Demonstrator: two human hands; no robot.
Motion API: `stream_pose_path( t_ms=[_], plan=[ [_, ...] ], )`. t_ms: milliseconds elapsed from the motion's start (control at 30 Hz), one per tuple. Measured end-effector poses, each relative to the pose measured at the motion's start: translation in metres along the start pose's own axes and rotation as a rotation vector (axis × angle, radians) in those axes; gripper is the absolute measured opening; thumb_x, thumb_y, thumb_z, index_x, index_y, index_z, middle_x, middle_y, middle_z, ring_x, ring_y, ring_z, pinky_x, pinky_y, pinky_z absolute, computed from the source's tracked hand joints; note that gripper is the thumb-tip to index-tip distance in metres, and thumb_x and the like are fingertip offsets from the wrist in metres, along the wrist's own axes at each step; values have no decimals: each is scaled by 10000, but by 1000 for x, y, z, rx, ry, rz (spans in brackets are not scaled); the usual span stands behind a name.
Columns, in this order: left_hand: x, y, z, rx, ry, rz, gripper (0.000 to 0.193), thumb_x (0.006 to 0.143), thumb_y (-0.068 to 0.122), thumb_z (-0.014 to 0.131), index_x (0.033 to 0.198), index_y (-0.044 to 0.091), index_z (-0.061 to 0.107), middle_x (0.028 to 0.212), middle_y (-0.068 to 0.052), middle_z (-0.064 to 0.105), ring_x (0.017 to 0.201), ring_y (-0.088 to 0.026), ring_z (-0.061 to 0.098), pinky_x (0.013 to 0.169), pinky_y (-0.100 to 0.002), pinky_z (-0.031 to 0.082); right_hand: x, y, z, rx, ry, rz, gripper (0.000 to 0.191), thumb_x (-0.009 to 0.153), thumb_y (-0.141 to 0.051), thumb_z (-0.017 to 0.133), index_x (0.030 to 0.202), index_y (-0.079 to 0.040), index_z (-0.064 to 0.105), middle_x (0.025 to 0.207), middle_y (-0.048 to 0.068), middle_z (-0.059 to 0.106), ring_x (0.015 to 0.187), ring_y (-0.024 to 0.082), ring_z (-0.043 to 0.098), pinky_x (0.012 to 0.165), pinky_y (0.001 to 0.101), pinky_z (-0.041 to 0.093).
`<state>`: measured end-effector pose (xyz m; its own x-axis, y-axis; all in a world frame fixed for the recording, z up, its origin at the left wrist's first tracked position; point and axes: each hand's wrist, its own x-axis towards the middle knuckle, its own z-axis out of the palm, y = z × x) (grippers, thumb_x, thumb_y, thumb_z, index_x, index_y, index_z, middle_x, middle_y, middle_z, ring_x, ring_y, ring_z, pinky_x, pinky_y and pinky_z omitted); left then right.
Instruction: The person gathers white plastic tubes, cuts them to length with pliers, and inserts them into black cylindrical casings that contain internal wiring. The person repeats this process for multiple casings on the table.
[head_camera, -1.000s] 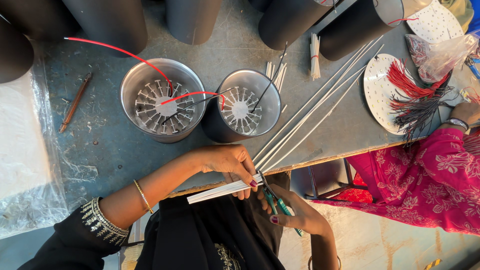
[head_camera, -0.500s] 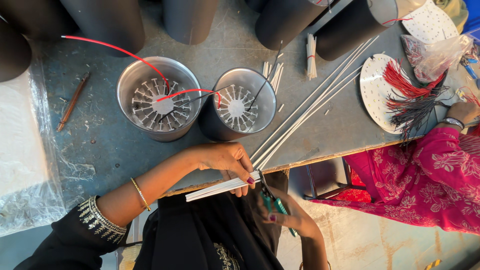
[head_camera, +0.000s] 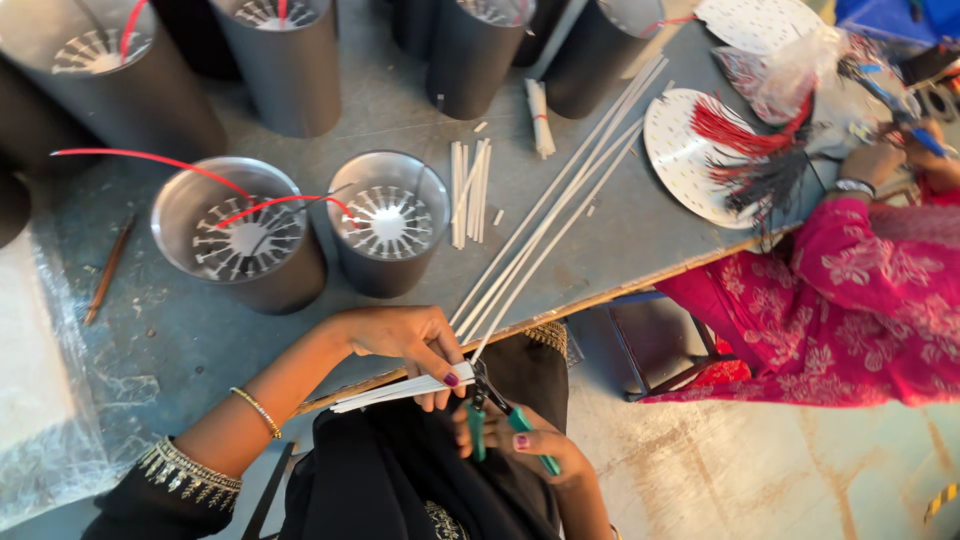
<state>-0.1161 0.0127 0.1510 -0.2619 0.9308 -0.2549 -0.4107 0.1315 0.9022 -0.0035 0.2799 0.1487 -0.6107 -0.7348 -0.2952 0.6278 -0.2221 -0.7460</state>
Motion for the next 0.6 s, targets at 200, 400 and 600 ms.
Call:
stream_pose_path(
  t_ms=[200,400,600],
  plan=[
    [21,5,38,-8,133,28,284,914,128,698,1091,-90,743,886,-179,783,767,-231,781,710,-335,636,-38,-1,-2,-162,70,-85,883,773,-425,742,1438,89,469,1235,210,644,1187,292,625,1107,406,456],
    [38,15,75,152,418,19,227,912,67,625,1043,-77,742,874,-151,808,747,-189,793,702,-286,619,-71,-2,-6,-951,785,-231,774,746,-294,813,1370,28,489,1200,133,648,1132,210,615,1005,349,448],
    [76,49,87,233,657,242,235,954,116,636,1027,-91,718,859,-131,789,745,-164,779,676,-281,586,-110,6,-20,-645,787,-358,662,790,-237,755,1359,22,538,1154,140,631,1118,221,599,1019,360,441]
  ],
)
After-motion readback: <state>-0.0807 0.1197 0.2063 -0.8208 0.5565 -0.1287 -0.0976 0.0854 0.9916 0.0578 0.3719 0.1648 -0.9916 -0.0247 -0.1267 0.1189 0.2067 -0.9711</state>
